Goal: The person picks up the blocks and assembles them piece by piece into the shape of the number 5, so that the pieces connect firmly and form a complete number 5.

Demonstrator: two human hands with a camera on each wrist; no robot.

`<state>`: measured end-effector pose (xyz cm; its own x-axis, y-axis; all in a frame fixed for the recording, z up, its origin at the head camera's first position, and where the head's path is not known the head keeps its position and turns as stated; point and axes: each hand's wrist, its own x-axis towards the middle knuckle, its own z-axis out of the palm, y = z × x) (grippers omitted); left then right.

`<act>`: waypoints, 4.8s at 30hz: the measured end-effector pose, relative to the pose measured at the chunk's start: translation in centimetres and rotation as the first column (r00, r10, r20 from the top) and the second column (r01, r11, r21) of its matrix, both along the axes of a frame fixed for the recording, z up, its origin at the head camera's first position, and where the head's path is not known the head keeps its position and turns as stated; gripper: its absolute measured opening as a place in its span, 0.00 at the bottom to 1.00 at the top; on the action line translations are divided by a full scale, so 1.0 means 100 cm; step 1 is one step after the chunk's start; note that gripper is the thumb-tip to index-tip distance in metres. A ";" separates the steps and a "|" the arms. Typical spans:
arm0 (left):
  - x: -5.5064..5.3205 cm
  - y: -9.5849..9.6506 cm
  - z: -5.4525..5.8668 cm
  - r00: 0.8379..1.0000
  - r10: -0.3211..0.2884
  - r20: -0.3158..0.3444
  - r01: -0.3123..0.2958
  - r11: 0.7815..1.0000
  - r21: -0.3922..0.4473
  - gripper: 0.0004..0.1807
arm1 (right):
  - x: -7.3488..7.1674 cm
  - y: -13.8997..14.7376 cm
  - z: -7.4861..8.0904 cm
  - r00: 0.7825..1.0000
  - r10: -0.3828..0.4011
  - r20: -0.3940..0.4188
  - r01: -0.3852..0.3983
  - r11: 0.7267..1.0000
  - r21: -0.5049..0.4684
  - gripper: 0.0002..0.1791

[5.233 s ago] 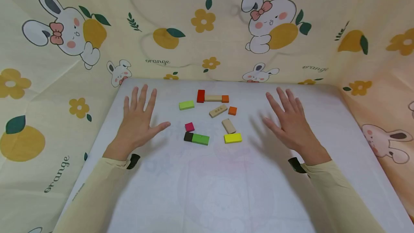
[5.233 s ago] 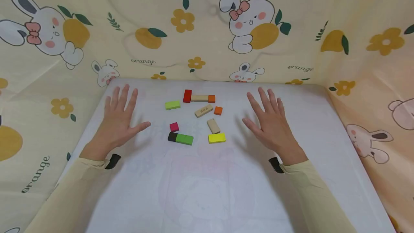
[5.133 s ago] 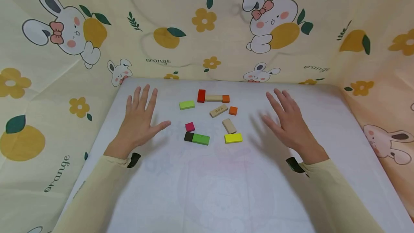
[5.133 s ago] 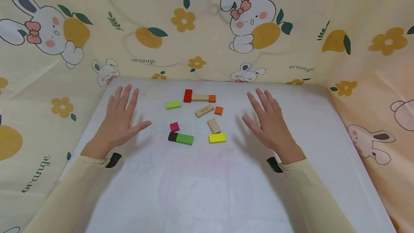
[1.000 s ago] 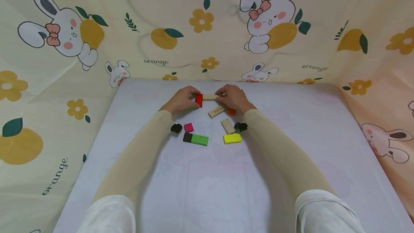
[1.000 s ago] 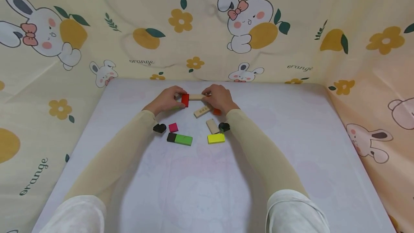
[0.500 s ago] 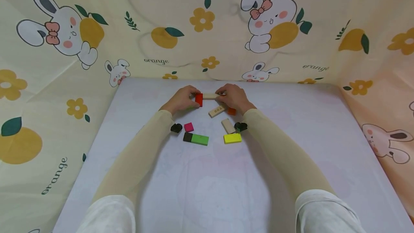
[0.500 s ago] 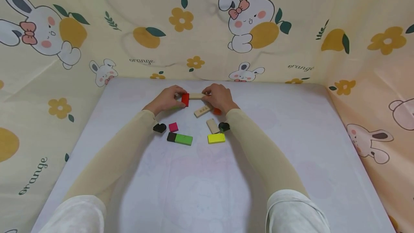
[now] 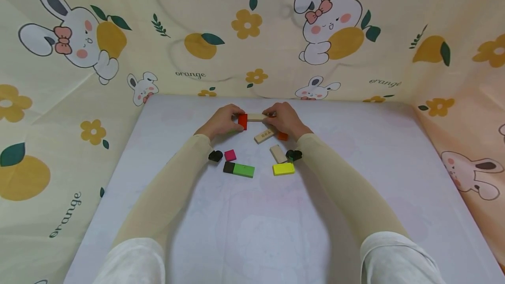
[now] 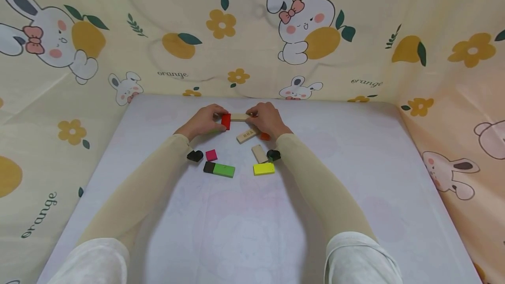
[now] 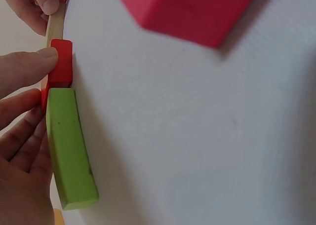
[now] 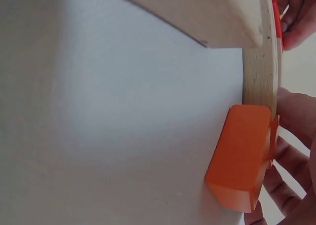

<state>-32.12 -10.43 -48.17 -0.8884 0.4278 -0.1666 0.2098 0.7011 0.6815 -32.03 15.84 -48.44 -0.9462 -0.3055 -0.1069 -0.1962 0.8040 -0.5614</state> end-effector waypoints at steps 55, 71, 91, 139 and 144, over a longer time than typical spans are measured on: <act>0.023 0.024 0.020 0.946 -0.305 -0.111 0.248 0.899 -0.362 0.35 | 0.006 0.027 0.009 0.988 -0.056 0.144 0.072 0.991 -0.111 0.23; 0.023 0.023 0.024 0.944 -0.319 -0.079 0.272 0.892 -0.360 0.35 | 0.005 0.025 0.009 0.990 -0.042 0.134 0.054 0.995 -0.088 0.23; 0.012 0.029 0.030 0.959 -0.279 -0.048 0.253 0.921 -0.296 0.28 | 0.005 0.025 0.005 0.994 -0.006 0.110 0.015 0.996 -0.083 0.24; 0.030 -0.057 0.012 0.993 -0.116 0.017 0.117 0.991 -0.060 0.37 | 0.013 -0.036 0.014 0.958 0.283 -0.053 -0.272 0.948 0.163 0.27; 0.027 -0.057 0.011 0.991 -0.131 0.029 0.132 0.990 -0.049 0.37 | 0.013 -0.037 0.013 0.958 0.281 -0.055 -0.270 0.951 0.148 0.27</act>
